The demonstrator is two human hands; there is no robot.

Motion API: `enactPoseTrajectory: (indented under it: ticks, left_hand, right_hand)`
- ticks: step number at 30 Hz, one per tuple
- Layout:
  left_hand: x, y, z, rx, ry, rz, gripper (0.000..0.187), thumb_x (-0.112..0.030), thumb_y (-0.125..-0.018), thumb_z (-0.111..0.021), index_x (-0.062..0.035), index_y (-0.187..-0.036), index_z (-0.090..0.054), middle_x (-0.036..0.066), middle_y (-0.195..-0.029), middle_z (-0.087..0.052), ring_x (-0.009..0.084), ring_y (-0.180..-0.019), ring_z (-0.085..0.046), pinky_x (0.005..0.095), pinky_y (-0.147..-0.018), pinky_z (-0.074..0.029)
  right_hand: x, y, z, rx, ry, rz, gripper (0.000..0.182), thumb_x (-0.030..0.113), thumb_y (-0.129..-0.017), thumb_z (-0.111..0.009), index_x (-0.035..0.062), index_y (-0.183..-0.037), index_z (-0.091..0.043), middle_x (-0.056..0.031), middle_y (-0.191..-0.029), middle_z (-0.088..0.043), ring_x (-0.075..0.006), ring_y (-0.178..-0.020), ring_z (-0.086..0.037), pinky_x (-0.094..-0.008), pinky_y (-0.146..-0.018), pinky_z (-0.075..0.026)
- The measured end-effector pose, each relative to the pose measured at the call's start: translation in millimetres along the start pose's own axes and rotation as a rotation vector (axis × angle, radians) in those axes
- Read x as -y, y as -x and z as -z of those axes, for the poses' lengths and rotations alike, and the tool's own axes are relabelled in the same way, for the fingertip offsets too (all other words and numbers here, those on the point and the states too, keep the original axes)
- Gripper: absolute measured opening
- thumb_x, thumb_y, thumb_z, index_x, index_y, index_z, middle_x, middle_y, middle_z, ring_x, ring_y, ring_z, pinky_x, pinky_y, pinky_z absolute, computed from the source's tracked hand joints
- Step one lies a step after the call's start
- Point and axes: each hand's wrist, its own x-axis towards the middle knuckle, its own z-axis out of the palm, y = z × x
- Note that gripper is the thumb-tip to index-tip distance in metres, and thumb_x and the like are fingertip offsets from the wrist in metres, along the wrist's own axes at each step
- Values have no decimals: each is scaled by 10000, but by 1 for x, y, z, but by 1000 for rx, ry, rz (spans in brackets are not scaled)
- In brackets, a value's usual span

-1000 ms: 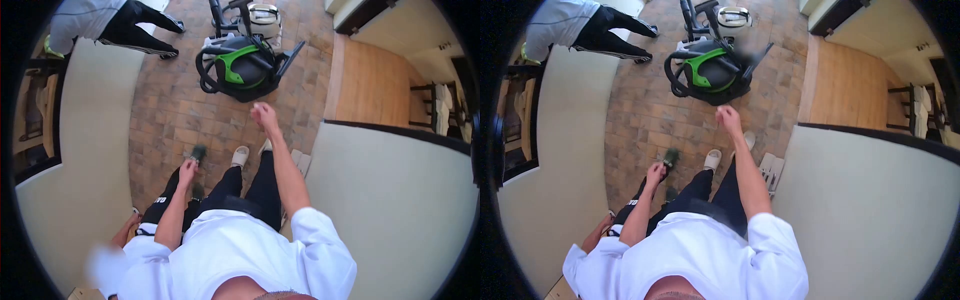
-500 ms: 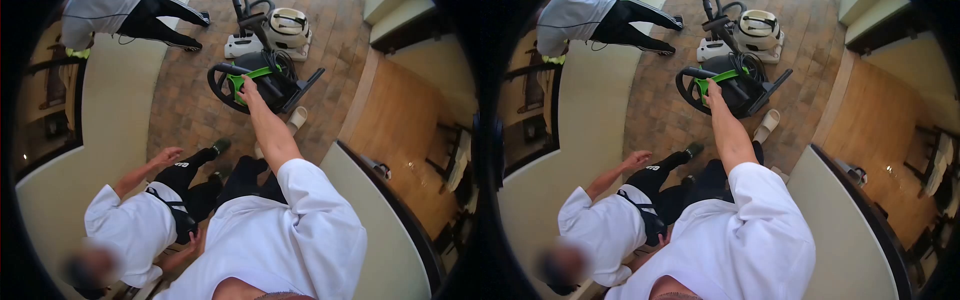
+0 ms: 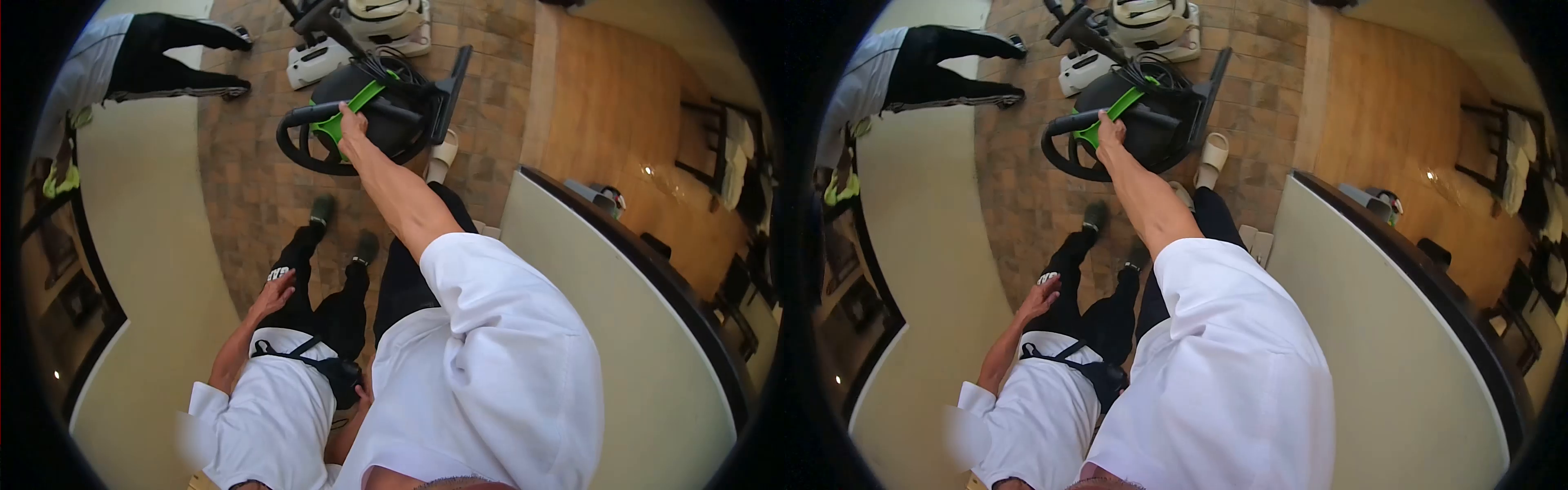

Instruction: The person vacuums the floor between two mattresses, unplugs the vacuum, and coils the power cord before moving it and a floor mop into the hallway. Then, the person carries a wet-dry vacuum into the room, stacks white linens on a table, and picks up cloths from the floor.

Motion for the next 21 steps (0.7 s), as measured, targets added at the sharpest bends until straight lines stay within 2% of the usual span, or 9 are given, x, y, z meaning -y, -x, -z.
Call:
enactPoseTrajectory:
  ticks: [3, 6, 10, 12, 13, 14, 16, 18, 21]
  left_hand:
    - [-90, -22, 47, -118, 172, -178, 573, -17, -918, -574, -50, -1459, -386, 157, -1241, -630, 239, -1055, -644, 347, -905, -500]
    - [-78, -39, 70, -163, 291, -276, 480, -3, -920, -563, -48, -1394, -494, 121, -1164, -672, 194, -1014, -649, 323, -898, -499]
    - [-84, -56, 107, -155, 258, -170, 362, -51, -945, -564, -35, -1306, -568, 112, -1129, -676, 182, -1010, -648, 305, -893, -501]
    - [-124, -26, 7, -278, 467, 111, 312, -113, -968, -556, -35, -1269, -579, 90, -1109, -666, 167, -989, -634, 290, -872, -498]
    - [-147, -15, -56, -361, 646, 289, 295, -144, -979, -551, -35, -1251, -584, 79, -1099, -662, 160, -978, -627, 283, -861, -497]
    - [-182, -7, -105, -432, 829, 451, 282, -175, -991, -547, -36, -1232, -589, 69, -1089, -657, 153, -967, -621, 275, -851, -495]
    - [-256, -11, -153, -541, 1056, 619, 278, -237, -1013, -539, -36, -1195, -600, 47, -1068, -647, 138, -946, -607, 260, -829, -493]
    - [-287, -23, -103, -536, 964, 500, 295, -199, -995, -573, -18, -1228, -586, 78, -1101, -646, 159, -1010, -621, 265, -895, -487]
    - [-325, -68, -22, -501, 934, 362, 302, -191, -999, -562, -10, -1240, -583, 92, -1114, -649, 159, -1020, -620, 272, -920, -480]
  right_hand:
    - [39, 24, 0, -201, 387, 120, 424, 354, -840, -726, -15, -1022, -621, -194, -1037, -660, -295, -869, -666, -428, -787, -511]
    - [83, 32, 8, -392, 718, 199, 481, 488, -796, -705, 41, -971, -672, -188, -988, -687, -359, -861, -673, -460, -814, -491]
    - [105, 24, 16, -438, 813, 235, 388, 434, -766, -679, 62, -876, -700, -160, -796, -699, -343, -807, -678, -452, -759, -493]
    - [123, 30, 16, -382, 823, 193, 388, 415, -746, -673, 45, -863, -694, -174, -802, -692, -345, -783, -677, -455, -731, -497]
    - [128, 38, 20, -314, 831, 111, 431, 451, -756, -663, 64, -940, -709, -195, -960, -703, -395, -939, -668, -478, -837, -503]
    - [120, 23, 21, -359, 866, 111, 429, 451, -760, -660, 67, -945, -712, -194, -961, -705, -398, -936, -667, -482, -845, -502]
    - [119, 22, 26, -372, 901, 104, 436, 481, -779, -658, 90, -963, -719, -191, -979, -707, -398, -939, -667, -487, -843, -503]
    - [108, 34, 36, -350, 874, 173, 434, 493, -805, -685, 59, -833, -702, -84, -642, -661, -267, -654, -668, -406, -670, -494]
    - [111, 31, 36, -320, 932, 155, 451, 514, -790, -704, 65, -833, -710, -71, -617, -657, -237, -617, -662, -392, -662, -494]
